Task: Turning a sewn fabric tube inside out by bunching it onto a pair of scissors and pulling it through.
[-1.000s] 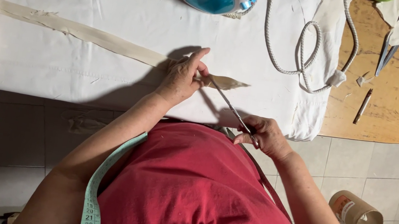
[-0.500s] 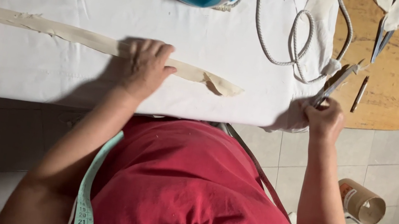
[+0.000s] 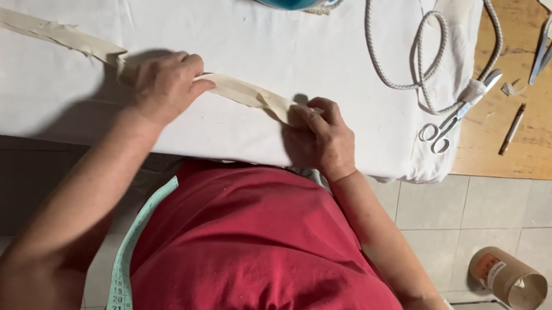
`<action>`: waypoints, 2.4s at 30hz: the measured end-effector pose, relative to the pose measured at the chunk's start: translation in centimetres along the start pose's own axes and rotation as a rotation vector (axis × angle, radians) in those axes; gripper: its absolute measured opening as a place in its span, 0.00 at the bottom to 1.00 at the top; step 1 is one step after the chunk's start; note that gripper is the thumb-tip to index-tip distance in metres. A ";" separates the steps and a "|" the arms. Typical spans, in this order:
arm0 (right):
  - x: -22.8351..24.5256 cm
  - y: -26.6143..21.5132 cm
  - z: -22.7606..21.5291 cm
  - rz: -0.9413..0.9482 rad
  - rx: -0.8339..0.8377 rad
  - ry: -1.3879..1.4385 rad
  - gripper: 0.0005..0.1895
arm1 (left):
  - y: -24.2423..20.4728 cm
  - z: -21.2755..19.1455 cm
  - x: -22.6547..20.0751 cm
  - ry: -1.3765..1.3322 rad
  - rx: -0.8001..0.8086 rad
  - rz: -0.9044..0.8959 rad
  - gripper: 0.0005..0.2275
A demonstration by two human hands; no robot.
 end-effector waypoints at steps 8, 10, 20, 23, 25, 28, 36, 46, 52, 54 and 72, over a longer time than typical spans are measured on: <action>-2.7 0.5 0.9 0.108 -0.026 0.330 0.11 | 1.6 2.9 -7.7 -0.100 -0.328 0.392 0.02; -3.2 0.6 1.1 0.134 -0.041 0.343 0.09 | 1.5 3.2 -7.0 -0.128 -0.386 0.355 0.02; -5.0 0.0 0.8 0.197 -0.148 0.421 0.08 | 2.5 -0.1 -8.9 -0.048 -0.308 0.404 0.12; -4.9 -0.2 0.2 0.240 -0.140 0.359 0.09 | 2.2 1.1 -9.2 0.065 -0.247 0.468 0.12; -5.0 -0.5 -0.1 0.268 -0.161 0.368 0.08 | 2.4 0.1 -10.0 0.142 -0.267 0.505 0.12; -5.6 -0.8 -0.2 0.314 -0.182 0.377 0.06 | 2.5 0.0 -11.0 0.226 -0.296 0.523 0.11; -5.2 -0.4 -0.4 0.408 -0.208 0.358 0.06 | 4.0 2.5 -10.2 0.118 -0.345 0.450 0.03; -6.1 -0.5 -0.3 0.545 -0.209 0.374 0.04 | 5.9 2.1 -11.1 -0.098 -0.367 0.554 0.06; -6.5 -2.6 -2.0 0.560 -0.416 0.354 0.05 | 6.2 4.1 -10.1 -0.112 -0.356 0.513 0.07; -6.5 -3.7 -2.3 0.599 -0.480 0.350 0.04 | 6.1 4.6 -10.0 -0.103 -0.347 0.510 0.06; -1.3 -3.7 2.2 0.189 -0.261 -0.399 0.11 | 7.0 5.5 -9.0 -0.318 -0.170 0.389 0.03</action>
Point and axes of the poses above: each hand's wrist, its own y-axis towards the middle knuckle, its own z-axis out of the palm, x = y × z, the point moved 9 cm from there along y, towards the middle knuckle, and after that the axes turned 9 degrees about z, right-handed, at the moved point
